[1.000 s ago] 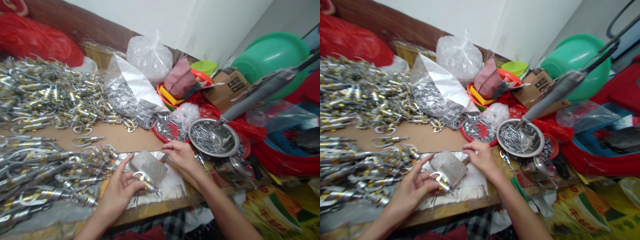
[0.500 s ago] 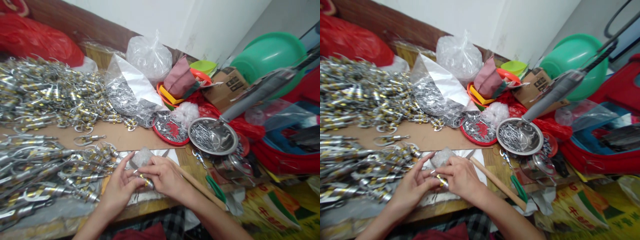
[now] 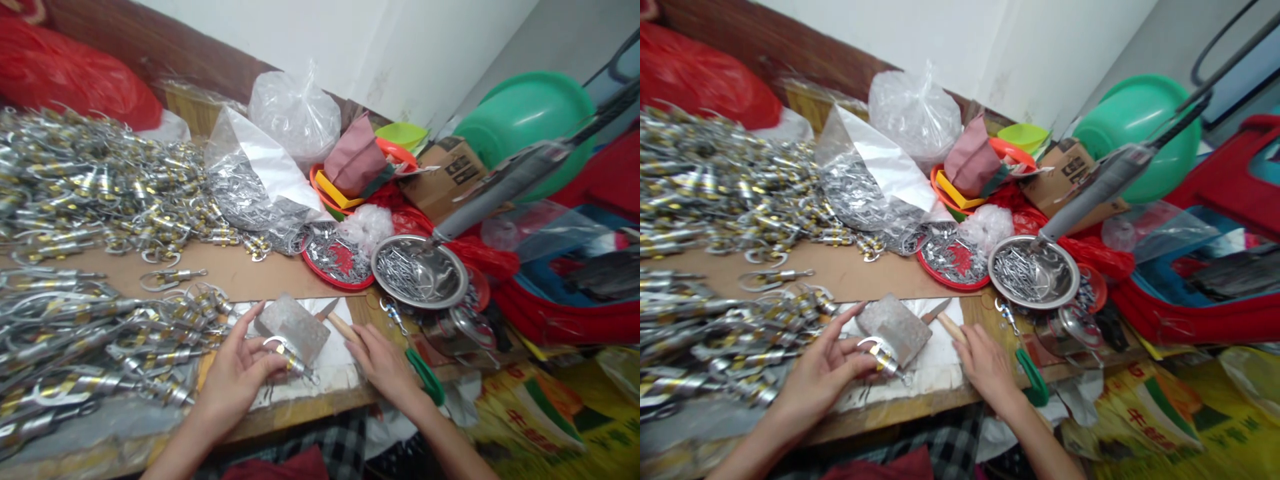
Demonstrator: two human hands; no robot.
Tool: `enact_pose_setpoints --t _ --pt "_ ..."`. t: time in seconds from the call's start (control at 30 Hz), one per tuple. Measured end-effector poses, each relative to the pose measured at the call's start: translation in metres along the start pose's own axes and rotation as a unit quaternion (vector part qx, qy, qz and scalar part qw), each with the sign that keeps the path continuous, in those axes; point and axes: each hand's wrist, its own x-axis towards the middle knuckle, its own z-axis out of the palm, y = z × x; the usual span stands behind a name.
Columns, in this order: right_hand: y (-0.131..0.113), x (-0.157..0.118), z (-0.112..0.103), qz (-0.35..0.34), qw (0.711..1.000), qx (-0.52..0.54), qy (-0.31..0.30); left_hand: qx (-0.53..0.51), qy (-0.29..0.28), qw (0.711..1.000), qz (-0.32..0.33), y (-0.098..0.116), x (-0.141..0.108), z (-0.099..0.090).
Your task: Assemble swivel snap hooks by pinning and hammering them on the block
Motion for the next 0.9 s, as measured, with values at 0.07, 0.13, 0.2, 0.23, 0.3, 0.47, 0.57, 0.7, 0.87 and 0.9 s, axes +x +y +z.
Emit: enact_pose_setpoints --t 0.07,0.13,0.2,0.23,0.3,0.47,0.57,0.7,0.87,0.9 --pt "-0.008 -0.002 -0.006 0.003 0.999 0.043 0.033 0.005 -0.002 1.000 0.002 0.000 0.000 0.000" --pt "-0.021 -0.003 -0.020 -0.025 0.992 0.092 0.082 0.007 -0.006 1.000 0.002 0.000 0.000 0.000" --pt "-0.035 -0.006 -0.036 -0.087 0.981 0.126 0.122 0.005 -0.007 1.000 0.002 0.000 0.000 0.000" --pt "-0.041 -0.008 -0.043 -0.123 0.973 0.133 0.142 0.004 -0.006 1.000 0.004 0.000 0.000 0.000" --pt "-0.052 -0.012 -0.052 -0.184 0.959 0.127 0.176 0.004 -0.002 1.000 0.010 0.000 0.000 0.000" --pt "-0.061 -0.017 -0.046 -0.203 0.978 0.036 0.041 0.011 0.007 1.000 0.010 0.001 -0.001 0.001" --pt "-0.061 -0.018 -0.041 -0.203 0.976 0.034 0.071 0.011 0.009 1.000 0.011 0.001 -0.001 0.001" --pt "-0.060 -0.021 -0.042 -0.194 0.980 0.021 0.031 0.006 0.007 1.000 0.010 0.002 -0.001 0.002" --pt "-0.065 -0.024 -0.044 -0.195 0.974 0.070 0.092 0.010 0.007 1.000 0.008 0.002 -0.001 0.001" --pt "-0.066 -0.023 -0.043 -0.197 0.975 0.069 0.070 0.010 0.005 1.000 0.008 0.001 0.000 0.001"
